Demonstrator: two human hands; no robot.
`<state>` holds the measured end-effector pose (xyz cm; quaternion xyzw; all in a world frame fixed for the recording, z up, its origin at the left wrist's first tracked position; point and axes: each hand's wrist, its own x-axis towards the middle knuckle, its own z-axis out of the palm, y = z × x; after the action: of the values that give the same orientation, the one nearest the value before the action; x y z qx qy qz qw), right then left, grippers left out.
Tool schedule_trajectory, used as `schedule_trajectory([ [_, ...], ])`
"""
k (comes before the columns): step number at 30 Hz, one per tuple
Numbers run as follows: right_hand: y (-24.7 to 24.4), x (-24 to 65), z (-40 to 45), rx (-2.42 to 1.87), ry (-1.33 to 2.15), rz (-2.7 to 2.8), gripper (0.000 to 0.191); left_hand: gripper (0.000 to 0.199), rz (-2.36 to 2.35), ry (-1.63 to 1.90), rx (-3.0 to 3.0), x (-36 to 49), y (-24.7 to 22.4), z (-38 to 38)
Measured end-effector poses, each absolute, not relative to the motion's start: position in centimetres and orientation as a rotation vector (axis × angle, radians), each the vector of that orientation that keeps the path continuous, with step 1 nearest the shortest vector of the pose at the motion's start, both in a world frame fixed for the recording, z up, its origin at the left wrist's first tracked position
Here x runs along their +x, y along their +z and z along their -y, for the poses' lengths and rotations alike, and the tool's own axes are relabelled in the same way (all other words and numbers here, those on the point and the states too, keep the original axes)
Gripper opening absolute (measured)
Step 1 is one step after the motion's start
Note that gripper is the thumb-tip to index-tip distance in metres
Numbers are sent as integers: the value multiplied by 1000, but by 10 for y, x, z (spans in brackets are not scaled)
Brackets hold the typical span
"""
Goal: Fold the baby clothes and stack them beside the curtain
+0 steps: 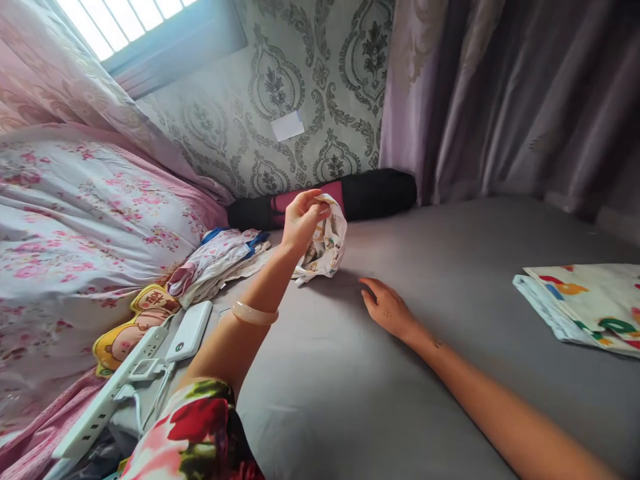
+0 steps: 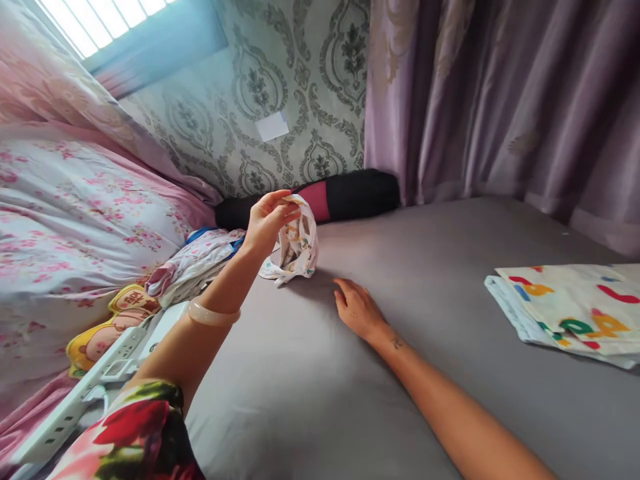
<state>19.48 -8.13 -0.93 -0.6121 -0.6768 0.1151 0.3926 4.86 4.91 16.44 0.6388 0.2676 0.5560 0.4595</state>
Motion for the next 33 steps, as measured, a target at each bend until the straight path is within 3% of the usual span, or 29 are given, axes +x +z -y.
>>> schedule_trajectory([
  [5,9,192,84,-1414,417,1469,28,42,-435,1234,1812,73,152,-33],
  [12,22,190,87,-1356,230,1374,28,46,-318,1228,2148,91,141,-26],
  [20,23,206,78,-1409,399,1375,40,41,-553,1369,2386,78,156,-8],
  [27,74,245,89,-1280,382,1089,31,23,-963,1636,2237,43,157,-16],
  [33,125,259,124,-1177,423,995,34,23,-967,1452,1978,25,143,-12],
])
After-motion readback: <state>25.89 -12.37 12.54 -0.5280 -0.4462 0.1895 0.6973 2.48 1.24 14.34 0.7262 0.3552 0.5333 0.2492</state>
